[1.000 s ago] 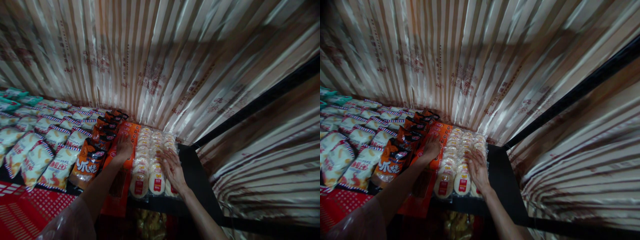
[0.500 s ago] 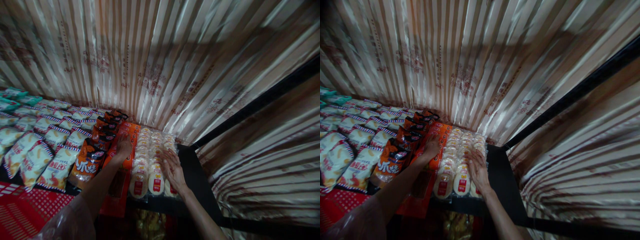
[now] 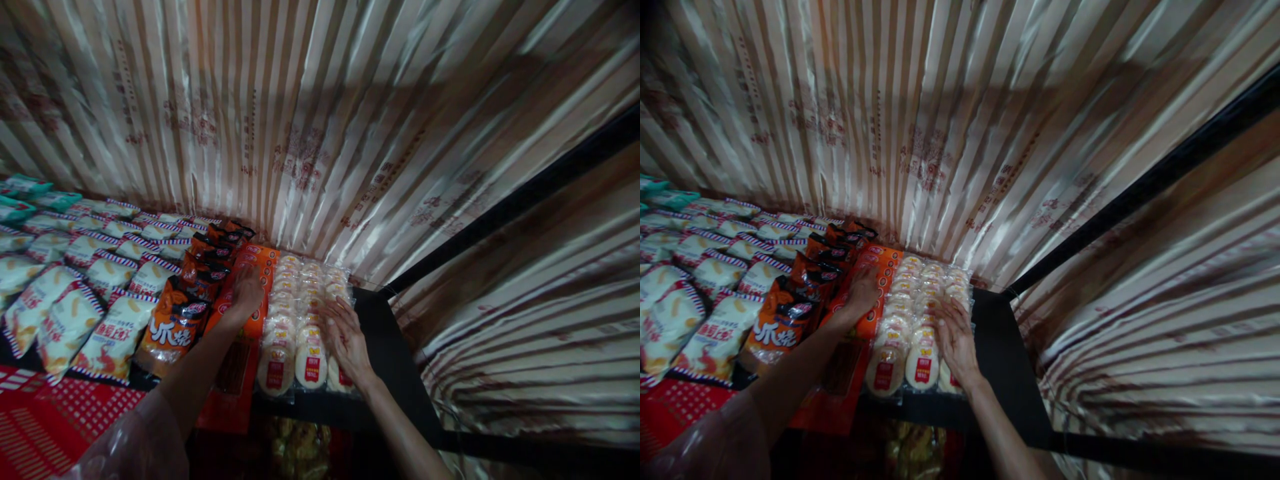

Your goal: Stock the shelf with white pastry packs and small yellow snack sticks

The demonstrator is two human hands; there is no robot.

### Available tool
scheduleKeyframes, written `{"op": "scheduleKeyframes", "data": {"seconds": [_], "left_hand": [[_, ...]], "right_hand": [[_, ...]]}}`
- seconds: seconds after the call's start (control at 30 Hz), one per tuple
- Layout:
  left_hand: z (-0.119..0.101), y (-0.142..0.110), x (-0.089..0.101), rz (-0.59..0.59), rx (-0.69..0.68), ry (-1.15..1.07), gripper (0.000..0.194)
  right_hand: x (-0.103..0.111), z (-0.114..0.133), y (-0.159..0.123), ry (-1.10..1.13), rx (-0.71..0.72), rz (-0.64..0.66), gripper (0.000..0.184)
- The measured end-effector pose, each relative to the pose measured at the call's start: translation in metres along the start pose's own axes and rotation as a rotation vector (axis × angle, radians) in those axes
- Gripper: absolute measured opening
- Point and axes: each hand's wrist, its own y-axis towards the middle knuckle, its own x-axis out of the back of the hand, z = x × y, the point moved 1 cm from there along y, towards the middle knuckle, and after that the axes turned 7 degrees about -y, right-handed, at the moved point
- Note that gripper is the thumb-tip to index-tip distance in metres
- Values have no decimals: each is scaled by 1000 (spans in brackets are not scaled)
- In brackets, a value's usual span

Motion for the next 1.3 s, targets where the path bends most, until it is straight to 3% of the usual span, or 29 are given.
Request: {"op": "scheduleKeyframes", "data": {"seconds": [0.2,0.37,0.57,0.7,0.83,1.07,1.3], "left_hand": [[-28,-13,13,-38,116,-139,41],[-49,-45,19,-97,107,-212,42],[-78,-126,14,-123,-130,-320,42],[-94,-182,-8,-10,-371,-299,45],[-101,-218,-29,22,-481,-234,46],[-100,-240,-44,47,-583,-168,45],[-100,-239,-48,74,-567,-105,40]], "right_hand": [[5,-1,-5,1,-46,-63,32],[16,-9,-16,-3,-131,-146,34],[25,-29,-45,12,-393,-225,44],[21,-46,-73,19,-537,-246,47],[13,-53,-93,28,-594,-255,49],[1,-50,-106,140,-673,-238,53],[-8,-47,-89,229,-701,-170,60]]}}
